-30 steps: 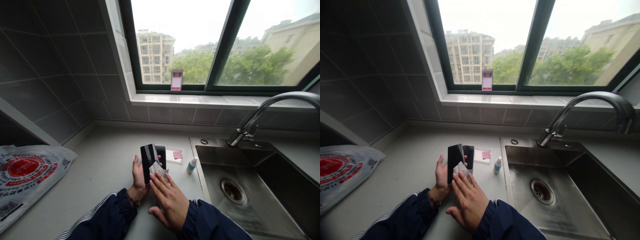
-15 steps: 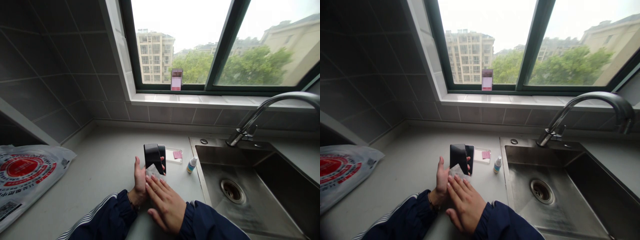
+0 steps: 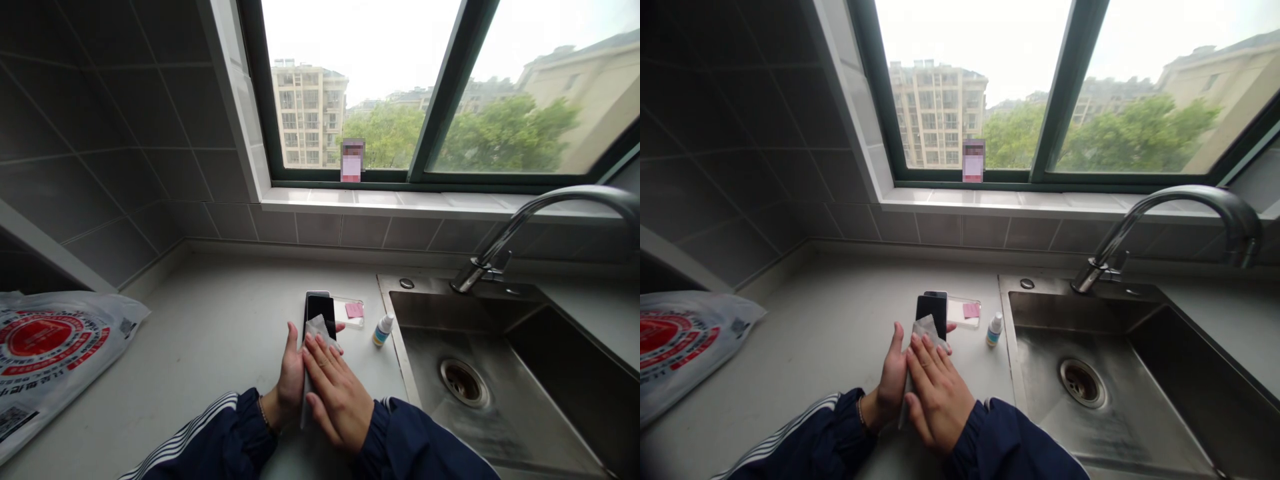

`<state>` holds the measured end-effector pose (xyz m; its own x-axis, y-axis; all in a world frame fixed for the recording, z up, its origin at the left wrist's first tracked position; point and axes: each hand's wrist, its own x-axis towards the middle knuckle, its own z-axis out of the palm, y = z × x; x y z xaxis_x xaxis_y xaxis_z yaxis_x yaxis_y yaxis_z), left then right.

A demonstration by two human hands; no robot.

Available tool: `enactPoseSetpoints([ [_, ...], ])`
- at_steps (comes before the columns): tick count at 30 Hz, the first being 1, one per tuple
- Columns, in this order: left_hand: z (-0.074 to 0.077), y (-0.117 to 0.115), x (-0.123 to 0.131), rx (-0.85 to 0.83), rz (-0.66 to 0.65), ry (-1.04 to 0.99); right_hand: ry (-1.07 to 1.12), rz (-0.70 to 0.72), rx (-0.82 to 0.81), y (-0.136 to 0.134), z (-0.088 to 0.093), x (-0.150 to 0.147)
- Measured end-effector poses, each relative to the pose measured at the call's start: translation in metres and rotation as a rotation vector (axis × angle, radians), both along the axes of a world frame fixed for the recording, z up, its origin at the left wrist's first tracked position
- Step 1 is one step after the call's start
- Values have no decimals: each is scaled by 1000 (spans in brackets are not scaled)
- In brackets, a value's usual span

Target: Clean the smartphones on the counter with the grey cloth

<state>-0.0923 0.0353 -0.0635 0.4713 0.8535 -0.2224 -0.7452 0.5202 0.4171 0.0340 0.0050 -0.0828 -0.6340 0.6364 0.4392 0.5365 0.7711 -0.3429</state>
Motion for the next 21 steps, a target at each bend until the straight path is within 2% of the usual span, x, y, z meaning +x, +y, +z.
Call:
enactPoseSetpoints([
  [4, -10, -2, 6, 71, -53, -56, 54, -55, 14, 4, -2, 3],
  [8, -22, -3, 10, 157, -101, -4, 104, -115, 19, 8, -1, 5],
  [12, -29, -5, 15, 213, -78, 78, 134, -174, 28, 12, -2, 8],
  [21, -35, -11, 12, 368, -41, 309, 174, -264, 63, 18, 2, 14],
])
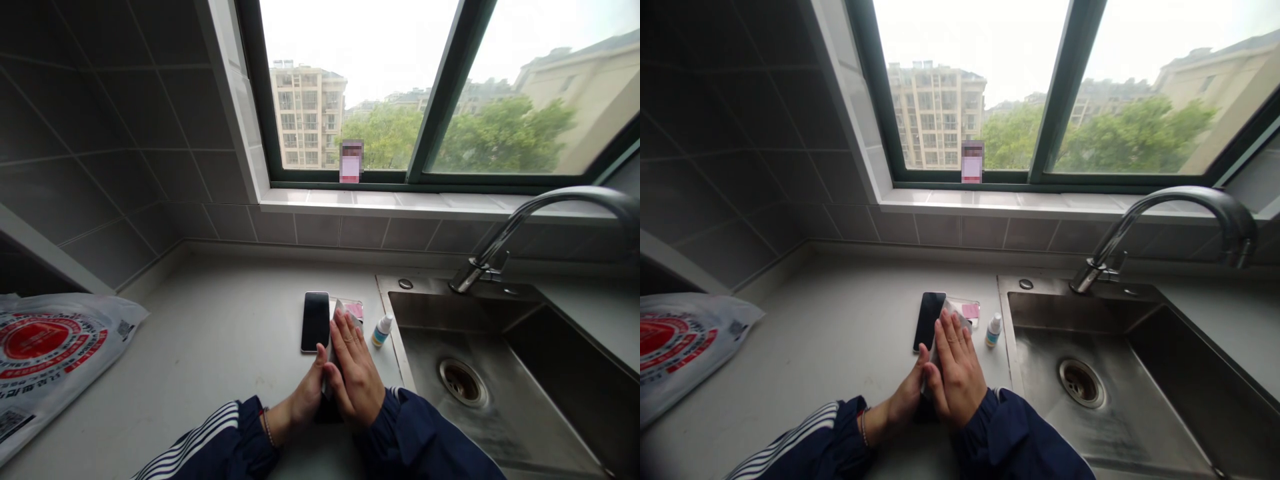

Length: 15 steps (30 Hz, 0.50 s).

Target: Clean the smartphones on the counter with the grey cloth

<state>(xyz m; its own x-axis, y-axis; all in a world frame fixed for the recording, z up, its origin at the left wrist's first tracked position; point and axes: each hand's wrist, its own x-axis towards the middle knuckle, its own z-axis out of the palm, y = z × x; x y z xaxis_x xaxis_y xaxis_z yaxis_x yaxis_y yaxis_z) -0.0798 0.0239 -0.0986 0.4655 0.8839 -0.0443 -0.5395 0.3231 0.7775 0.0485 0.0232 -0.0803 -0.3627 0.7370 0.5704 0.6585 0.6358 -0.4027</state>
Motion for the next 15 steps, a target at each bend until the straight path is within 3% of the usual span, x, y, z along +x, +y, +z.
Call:
enactPoseSetpoints([
  [7, 4, -2, -3, -29, 9, 28, -8, -50, -1, 1, 1, 3],
  [15, 19, 4, -5, 2, 129, 27, -11, -84, 25, 6, -2, 4],
])
